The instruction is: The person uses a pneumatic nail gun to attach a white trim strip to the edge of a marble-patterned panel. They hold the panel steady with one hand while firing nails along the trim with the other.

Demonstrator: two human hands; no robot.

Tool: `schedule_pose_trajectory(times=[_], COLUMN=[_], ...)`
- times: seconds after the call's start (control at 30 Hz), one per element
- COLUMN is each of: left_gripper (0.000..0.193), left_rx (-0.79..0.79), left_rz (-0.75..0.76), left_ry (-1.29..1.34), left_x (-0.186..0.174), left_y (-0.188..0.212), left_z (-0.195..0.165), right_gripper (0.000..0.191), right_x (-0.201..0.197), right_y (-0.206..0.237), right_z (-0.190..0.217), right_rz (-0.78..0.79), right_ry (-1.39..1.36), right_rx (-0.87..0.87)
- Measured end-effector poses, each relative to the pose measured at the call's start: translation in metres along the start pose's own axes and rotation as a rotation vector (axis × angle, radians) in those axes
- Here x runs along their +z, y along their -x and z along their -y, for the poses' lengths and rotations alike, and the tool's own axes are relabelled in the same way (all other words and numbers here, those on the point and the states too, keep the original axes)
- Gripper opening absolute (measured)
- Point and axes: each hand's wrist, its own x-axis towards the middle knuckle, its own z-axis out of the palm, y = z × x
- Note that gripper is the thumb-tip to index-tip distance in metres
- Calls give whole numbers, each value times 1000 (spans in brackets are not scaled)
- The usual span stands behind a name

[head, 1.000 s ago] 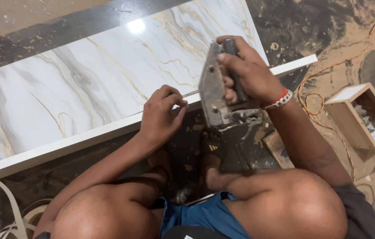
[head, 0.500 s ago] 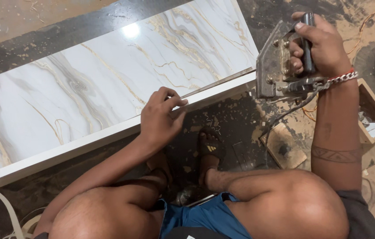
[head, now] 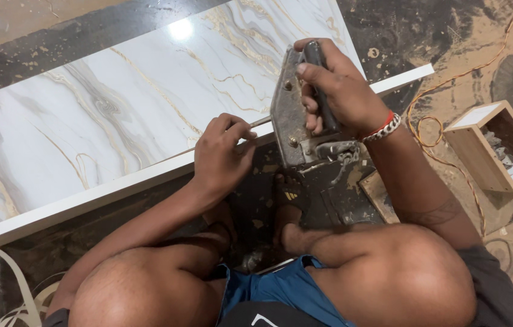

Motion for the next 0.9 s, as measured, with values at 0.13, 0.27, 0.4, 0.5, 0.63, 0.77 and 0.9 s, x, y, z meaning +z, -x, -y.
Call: schedule_pose_trajectory(times=[0.13,0.27,0.4,0.5,0.63,0.77,0.9], left_gripper=[14,11,9,12,29,27,28], left_rx=[4,52,74,72,67,89,71], left_rz=[-34,-14,-16,1,61,149,196], left_ry=[10,-61,-121,-146,-147,-204,-227], left_x=[0,2,0,-5,-12,-18,-23], left_y=[-1,-2,-7,-14,-19,-24,-32], left_z=[-3,-5,-9,-12,-15,-15,-19], right_gripper=[44,44,44,44,43,42,41], right_x=[6,6,7,8,11,16,17], right_y=[4,7,5,3,3,5,6], right_z=[6,4,4,7,11,13,18], right_rz=[28,14,30,33,29,30,14], right_ry=[-12,14,15,15,-22,-3,-2], right_rx=[-22,-22,-48,-50,-31,-54,-49])
